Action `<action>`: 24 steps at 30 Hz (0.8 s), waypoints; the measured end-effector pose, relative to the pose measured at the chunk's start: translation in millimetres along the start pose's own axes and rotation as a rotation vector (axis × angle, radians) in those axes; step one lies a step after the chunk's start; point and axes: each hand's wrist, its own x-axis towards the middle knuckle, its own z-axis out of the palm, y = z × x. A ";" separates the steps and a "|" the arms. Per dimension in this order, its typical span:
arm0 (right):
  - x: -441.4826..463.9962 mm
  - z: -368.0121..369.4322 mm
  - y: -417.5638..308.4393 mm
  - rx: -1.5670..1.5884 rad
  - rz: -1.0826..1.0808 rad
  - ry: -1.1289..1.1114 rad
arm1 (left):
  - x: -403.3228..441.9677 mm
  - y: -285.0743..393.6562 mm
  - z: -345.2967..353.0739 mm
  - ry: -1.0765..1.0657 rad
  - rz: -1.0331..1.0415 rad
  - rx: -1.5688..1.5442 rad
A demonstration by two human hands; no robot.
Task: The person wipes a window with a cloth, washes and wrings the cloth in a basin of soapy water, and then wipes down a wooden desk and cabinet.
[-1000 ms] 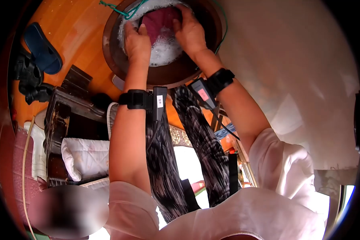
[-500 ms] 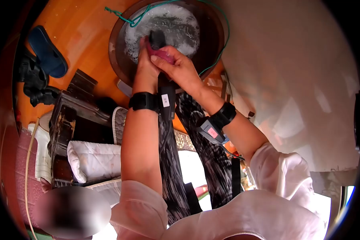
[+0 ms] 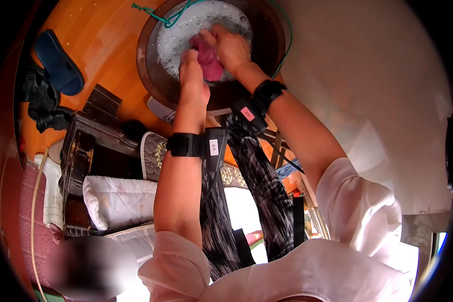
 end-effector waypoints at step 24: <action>-102.4 -89.1 -25.2 0.735 0.092 -0.331 | -38.1 17.2 8.2 -0.023 -0.198 0.017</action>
